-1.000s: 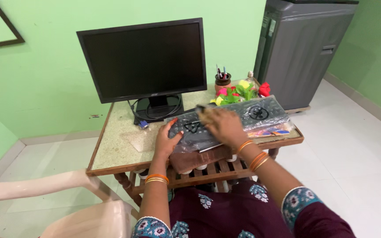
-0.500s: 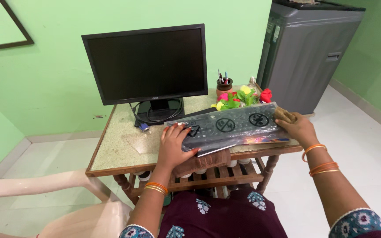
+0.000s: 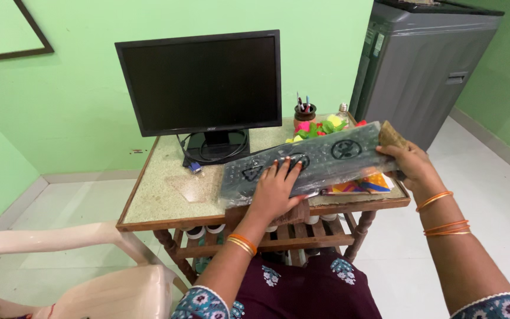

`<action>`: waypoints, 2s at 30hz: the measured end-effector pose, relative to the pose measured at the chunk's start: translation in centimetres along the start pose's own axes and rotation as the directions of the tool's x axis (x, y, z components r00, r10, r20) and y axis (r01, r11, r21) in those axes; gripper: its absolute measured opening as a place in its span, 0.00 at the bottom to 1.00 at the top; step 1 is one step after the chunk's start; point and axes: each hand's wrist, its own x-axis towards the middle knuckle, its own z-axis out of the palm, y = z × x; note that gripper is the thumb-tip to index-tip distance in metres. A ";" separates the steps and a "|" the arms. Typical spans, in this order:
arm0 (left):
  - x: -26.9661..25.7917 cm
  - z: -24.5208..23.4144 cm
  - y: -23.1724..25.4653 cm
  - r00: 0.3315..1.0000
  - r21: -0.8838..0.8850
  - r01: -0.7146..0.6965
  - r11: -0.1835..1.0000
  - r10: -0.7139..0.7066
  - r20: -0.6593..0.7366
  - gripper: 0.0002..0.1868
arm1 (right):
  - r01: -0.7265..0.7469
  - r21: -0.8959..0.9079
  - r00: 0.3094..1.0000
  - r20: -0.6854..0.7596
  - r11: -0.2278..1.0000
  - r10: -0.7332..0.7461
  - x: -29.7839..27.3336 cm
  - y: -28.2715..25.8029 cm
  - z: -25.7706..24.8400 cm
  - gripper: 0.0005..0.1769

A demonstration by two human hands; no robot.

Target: The person wipes a plastic-wrapped keyboard with a cloth on a desk. They then move the keyboard to a chair and wipe a book on the desk.

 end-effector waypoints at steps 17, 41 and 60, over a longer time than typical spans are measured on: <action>0.4 -1.5 -3.5 0.903 0.151 0.055 0.987 0.016 -0.430 0.18 | 0.140 0.168 0.981 0.108 0.976 -0.160 -2.7 -2.3 4.0 0.26; -4.4 -5.0 -2.6 0.904 0.202 0.059 0.978 0.034 -0.426 0.19 | -0.150 0.303 0.888 0.460 0.941 -0.007 -11.4 3.4 21.7 0.29; -24.0 -15.4 -9.1 0.405 -0.610 0.595 0.523 -0.851 -0.334 0.43 | 0.074 0.584 0.827 0.417 0.809 -0.377 -15.8 5.5 30.6 0.17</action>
